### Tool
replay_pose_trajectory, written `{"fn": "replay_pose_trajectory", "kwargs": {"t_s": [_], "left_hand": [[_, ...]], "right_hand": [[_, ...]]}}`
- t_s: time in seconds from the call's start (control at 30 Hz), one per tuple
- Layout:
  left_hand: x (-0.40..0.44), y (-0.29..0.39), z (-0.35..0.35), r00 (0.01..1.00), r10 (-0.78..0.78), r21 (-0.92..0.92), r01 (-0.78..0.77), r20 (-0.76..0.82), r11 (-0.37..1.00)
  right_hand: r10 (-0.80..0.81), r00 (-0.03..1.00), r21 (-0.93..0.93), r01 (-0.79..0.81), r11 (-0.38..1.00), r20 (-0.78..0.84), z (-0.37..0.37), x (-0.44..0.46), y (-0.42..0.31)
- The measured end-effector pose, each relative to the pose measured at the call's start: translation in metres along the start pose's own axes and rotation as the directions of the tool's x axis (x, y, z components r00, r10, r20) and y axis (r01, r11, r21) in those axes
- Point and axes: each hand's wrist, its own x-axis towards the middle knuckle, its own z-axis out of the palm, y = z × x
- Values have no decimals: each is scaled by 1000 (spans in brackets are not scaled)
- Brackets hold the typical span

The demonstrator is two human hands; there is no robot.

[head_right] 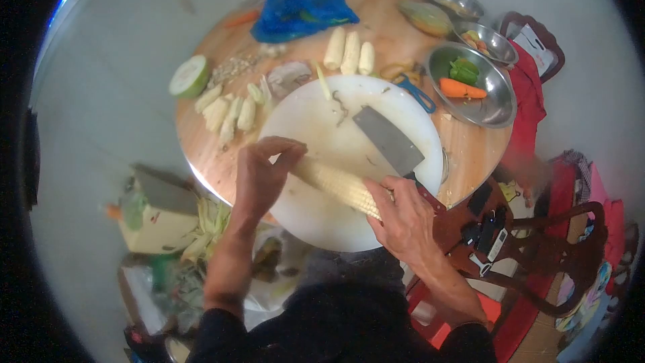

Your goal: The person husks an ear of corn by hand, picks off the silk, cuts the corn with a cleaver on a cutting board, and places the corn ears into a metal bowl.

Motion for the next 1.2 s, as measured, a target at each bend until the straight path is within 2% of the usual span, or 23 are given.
{"fn": "replay_pose_trajectory", "kwargs": {"t_s": [0.03,0.13,0.17,0.2,0.23,0.3,0.33,0.4,0.5,0.53,0.63,0.73,0.8,0.83,0.87,0.9,0.97,1.0,1.03,1.07,1.1,1.17,1.2], "left_hand": [[-2,0,3,981,140,89,-129,-136,988],[-12,15,-5,937,238,-37,-256,-256,966],[-16,16,-8,936,241,-43,-261,-257,964],[-21,15,-14,961,85,-267,-157,-262,951],[-23,12,-21,970,-71,-475,-50,-232,878],[-18,-9,-24,972,-76,-410,-22,-222,912],[-16,-17,-22,978,-125,-431,42,-165,901],[-13,-34,-14,987,-144,-404,105,-65,909],[-10,-40,-2,983,-172,-420,185,68,889],[-9,-39,-1,990,-102,-383,131,96,914],[2,-27,2,983,-88,-397,147,164,906],[11,-34,9,986,-91,-351,136,141,926],[11,-39,10,987,-54,-303,100,154,948],[7,-39,10,985,51,-330,6,162,944],[2,-38,9,974,154,-357,-87,165,930],[-6,-36,11,974,156,-358,-87,167,929],[-24,-28,17,840,340,-511,-88,424,855],[-29,-24,18,837,343,-514,-88,426,853],[-33,-19,19,763,323,-452,-45,560,891],[-35,-17,19,673,289,-381,-11,681,924],[-35,-21,23,668,289,-382,-8,685,924],[-29,-38,34,907,7,-350,155,421,924],[-23,-40,36,930,-15,-420,181,368,889]], "right_hand": [[-4,1000,-1,4,1000,2,3,0,1],[137,989,120,-128,984,-63,9,0,5],[220,975,243,-207,948,-29,8,0,7],[295,955,361,-281,889,17,8,1,9],[293,956,359,-278,891,14,8,0,11],[507,775,686,-602,409,377,8,-4,13],[501,779,687,-598,412,377,8,-3,13],[442,769,772,-594,225,462,8,-2,11],[391,782,805,-575,149,486,10,-3,10],[391,781,804,-576,149,487,11,-4,10],[348,786,804,-580,128,512,11,-5,11],[311,777,795,-599,97,547,13,-6,11],[294,773,809,-587,-6,563,15,-7,10],[299,771,809,-587,-7,562,15,-8,11],[280,769,815,-569,-109,575,15,-9,12],[259,768,810,-547,-209,586,15,-9,13],[292,745,800,-551,-238,600,16,-8,15],[323,720,789,-553,-268,614,17,-9,16],[331,718,790,-551,-269,613,18,-9,18],[331,689,762,-548,-344,645,19,-9,19],[326,661,730,-542,-417,676,20,-10,20],[247,677,696,-537,-477,693,21,-10,24],[167,694,656,-534,-533,701,21,-11,24]]}}
